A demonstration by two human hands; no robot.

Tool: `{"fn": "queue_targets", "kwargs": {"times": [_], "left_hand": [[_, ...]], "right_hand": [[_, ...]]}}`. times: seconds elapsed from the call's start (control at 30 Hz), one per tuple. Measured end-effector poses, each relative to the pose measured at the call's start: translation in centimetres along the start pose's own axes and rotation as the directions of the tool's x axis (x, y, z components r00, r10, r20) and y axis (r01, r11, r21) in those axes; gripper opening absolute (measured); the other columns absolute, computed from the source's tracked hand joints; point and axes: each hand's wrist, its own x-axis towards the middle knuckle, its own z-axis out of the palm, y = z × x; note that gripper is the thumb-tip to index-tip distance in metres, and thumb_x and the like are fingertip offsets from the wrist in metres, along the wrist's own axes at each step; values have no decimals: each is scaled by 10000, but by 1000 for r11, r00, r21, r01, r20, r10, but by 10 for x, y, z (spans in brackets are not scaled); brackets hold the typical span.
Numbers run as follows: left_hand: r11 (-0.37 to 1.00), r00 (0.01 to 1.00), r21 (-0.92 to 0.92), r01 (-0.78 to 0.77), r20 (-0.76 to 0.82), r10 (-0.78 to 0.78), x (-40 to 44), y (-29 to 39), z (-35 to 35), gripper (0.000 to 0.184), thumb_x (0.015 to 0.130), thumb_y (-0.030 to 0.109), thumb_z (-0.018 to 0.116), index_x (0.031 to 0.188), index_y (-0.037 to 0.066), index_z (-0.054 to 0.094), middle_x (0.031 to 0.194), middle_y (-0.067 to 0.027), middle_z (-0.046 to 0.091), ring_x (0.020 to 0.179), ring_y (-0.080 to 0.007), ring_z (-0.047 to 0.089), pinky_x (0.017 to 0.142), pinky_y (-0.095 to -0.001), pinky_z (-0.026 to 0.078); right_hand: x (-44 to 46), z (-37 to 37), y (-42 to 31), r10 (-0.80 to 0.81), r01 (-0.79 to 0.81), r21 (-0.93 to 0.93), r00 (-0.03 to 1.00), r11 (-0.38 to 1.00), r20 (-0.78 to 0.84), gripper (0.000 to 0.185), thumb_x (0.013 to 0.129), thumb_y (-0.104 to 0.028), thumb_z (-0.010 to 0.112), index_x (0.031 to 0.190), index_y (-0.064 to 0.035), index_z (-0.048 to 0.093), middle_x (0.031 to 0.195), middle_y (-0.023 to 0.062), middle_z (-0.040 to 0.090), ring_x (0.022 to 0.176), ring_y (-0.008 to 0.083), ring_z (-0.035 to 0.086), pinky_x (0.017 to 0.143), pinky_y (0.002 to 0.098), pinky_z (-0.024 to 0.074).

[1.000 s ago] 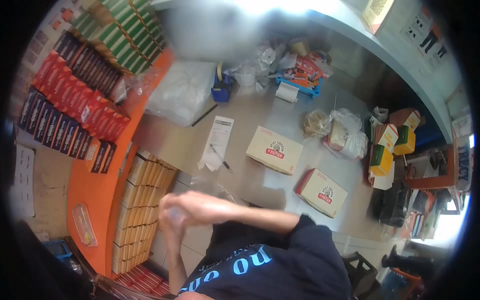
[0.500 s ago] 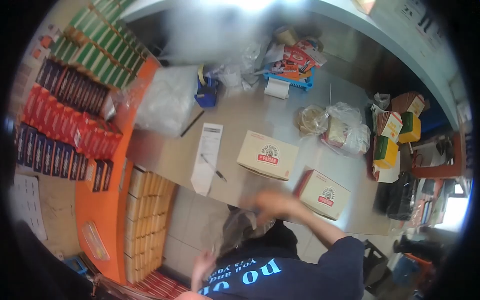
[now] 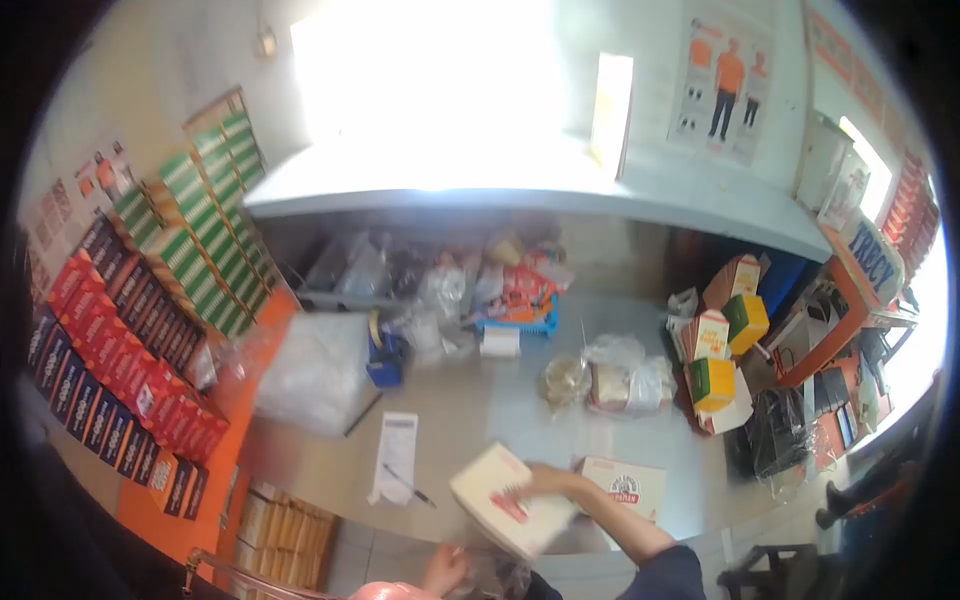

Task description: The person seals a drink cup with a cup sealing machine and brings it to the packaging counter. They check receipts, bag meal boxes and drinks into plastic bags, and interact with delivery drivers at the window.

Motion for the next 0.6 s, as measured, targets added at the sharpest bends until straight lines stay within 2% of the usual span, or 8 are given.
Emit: {"fn": "queue_targets", "kwargs": {"times": [0.1,0.17,0.23,0.3,0.37,0.4,0.5,0.6], "left_hand": [[992,989,-4,-124,-82,123,-6,26,-51,314,834,191,520,1104,30,512,826,-166,599,754,-294,597,670,-394,479],[985,979,-25,-170,-121,166,-31,46,-78,334,837,183,490,1144,52,492,900,-241,587,833,-409,570,697,-473,461],[979,967,-44,-200,-171,190,-64,62,-110,345,838,179,474,1164,63,482,937,-279,581,873,-466,556,711,-513,451],[924,947,-210,-321,-72,313,-95,78,-152,279,828,153,543,1074,24,564,758,-95,623,653,-135,603,614,-303,496],[946,959,-191,-262,-163,233,-123,86,-181,279,822,135,542,1081,37,578,748,-100,629,659,-113,599,601,-292,493],[959,955,-189,-210,-248,160,-133,93,-190,284,817,117,541,1088,49,592,738,-104,635,665,-91,595,589,-281,490],[960,953,52,-277,-115,281,-150,123,-207,274,804,101,551,1069,80,616,684,-109,633,656,-103,622,590,-266,498],[937,943,171,-303,-86,321,-193,125,-208,276,783,85,572,1049,111,639,612,-91,613,601,-141,623,572,-281,501]], "right_hand": [[-34,54,29,-244,261,-62,949,963,201,712,610,-361,815,1147,12,532,1059,99,607,972,161,564,858,298,454],[-48,104,13,-91,140,-99,915,985,393,716,613,-344,818,1157,15,525,1055,93,608,956,166,566,850,301,457],[-45,137,14,-185,215,-26,891,976,414,745,590,-352,833,1160,15,525,1044,95,612,941,169,570,841,305,461],[-43,152,5,-146,141,40,936,989,319,735,595,-352,833,1152,17,526,1006,87,625,906,151,581,806,296,476],[-39,171,-4,-111,94,66,934,993,340,677,616,-323,826,1127,10,533,961,73,636,855,130,589,758,280,489],[-39,181,-15,-235,246,19,894,969,382,635,636,-301,813,1119,3,535,944,65,638,839,127,591,747,274,491],[-15,206,-31,-353,436,-77,809,897,470,563,680,-281,782,1114,-19,538,939,50,627,859,126,586,750,267,488],[24,215,-33,-417,412,69,889,909,190,536,732,-361,726,1120,-43,536,948,39,610,884,143,580,762,286,483]]}}
